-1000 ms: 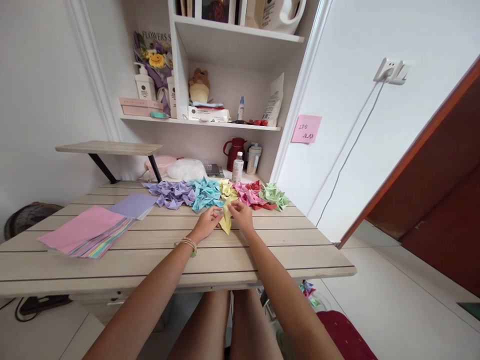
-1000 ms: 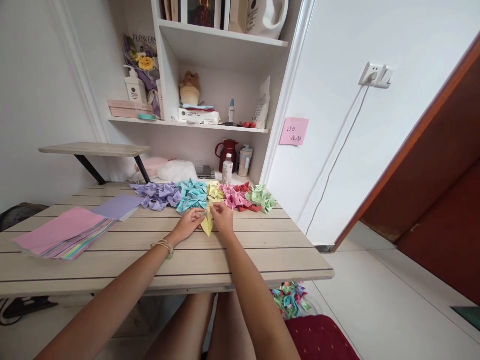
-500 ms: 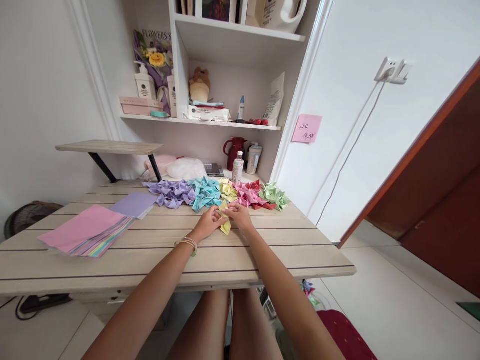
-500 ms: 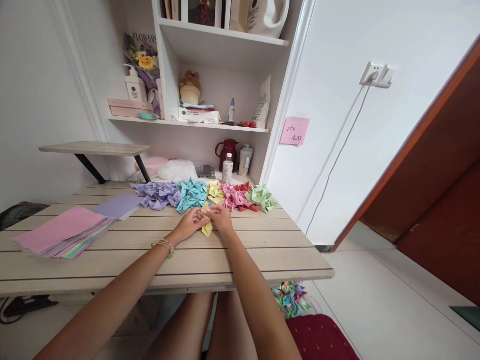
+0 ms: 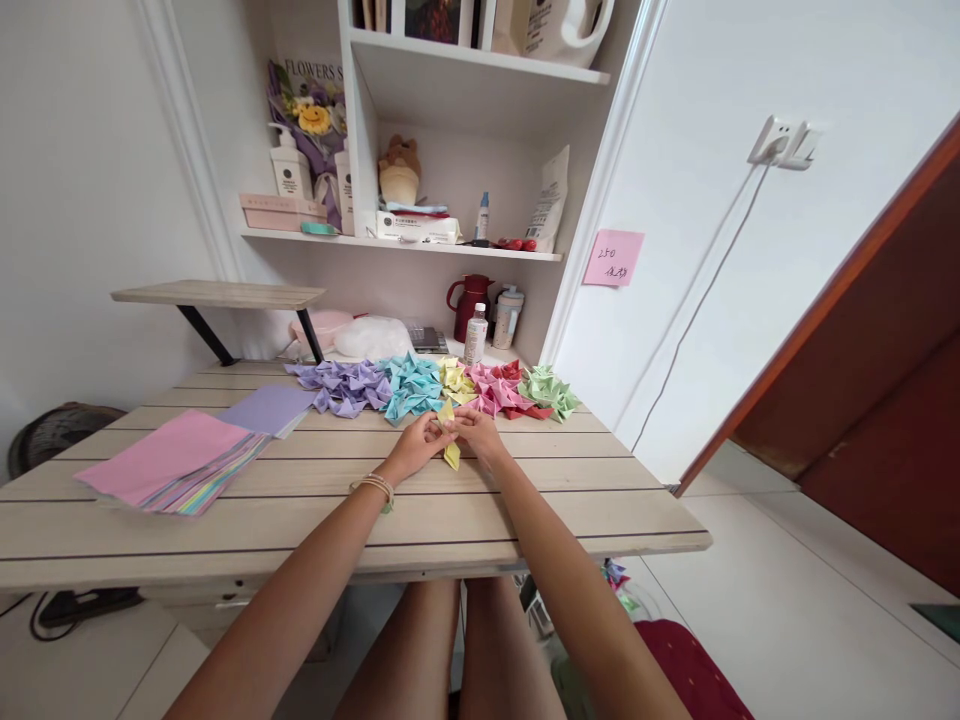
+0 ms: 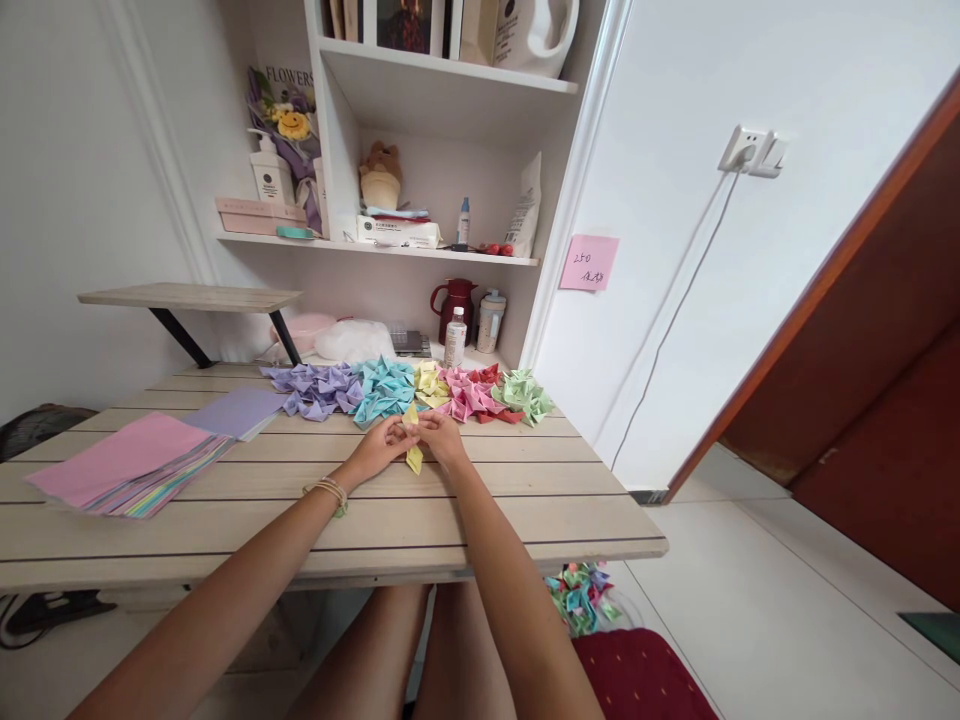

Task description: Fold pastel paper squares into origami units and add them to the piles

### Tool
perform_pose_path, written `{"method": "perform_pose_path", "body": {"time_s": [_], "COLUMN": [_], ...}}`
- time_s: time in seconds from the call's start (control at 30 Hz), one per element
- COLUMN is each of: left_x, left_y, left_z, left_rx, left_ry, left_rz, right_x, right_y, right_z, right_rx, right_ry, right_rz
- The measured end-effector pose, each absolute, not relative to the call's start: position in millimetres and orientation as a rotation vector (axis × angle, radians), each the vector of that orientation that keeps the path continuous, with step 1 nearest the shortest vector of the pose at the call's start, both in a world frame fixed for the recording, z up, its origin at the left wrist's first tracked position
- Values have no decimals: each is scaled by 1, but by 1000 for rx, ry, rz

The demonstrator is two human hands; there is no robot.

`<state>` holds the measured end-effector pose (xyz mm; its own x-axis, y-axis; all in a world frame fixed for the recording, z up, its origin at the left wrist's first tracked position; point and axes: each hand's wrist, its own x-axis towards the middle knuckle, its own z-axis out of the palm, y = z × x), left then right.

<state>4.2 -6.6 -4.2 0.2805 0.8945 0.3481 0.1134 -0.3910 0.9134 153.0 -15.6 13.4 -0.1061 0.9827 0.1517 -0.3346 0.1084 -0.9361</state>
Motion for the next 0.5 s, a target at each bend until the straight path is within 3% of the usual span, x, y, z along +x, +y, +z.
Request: {"method": "perform_pose_path", "body": {"time_s": [0.5], "left_x": [4], "left_y": [-11], "left_z": [2], "left_rx": [1722], "left_ry": [917], "left_rz": [1136], "right_x": [156], "right_y": [-9], "right_z": [10], "right_rx": [-777], "right_ry": [-1121], "right_rz": [1368]}}
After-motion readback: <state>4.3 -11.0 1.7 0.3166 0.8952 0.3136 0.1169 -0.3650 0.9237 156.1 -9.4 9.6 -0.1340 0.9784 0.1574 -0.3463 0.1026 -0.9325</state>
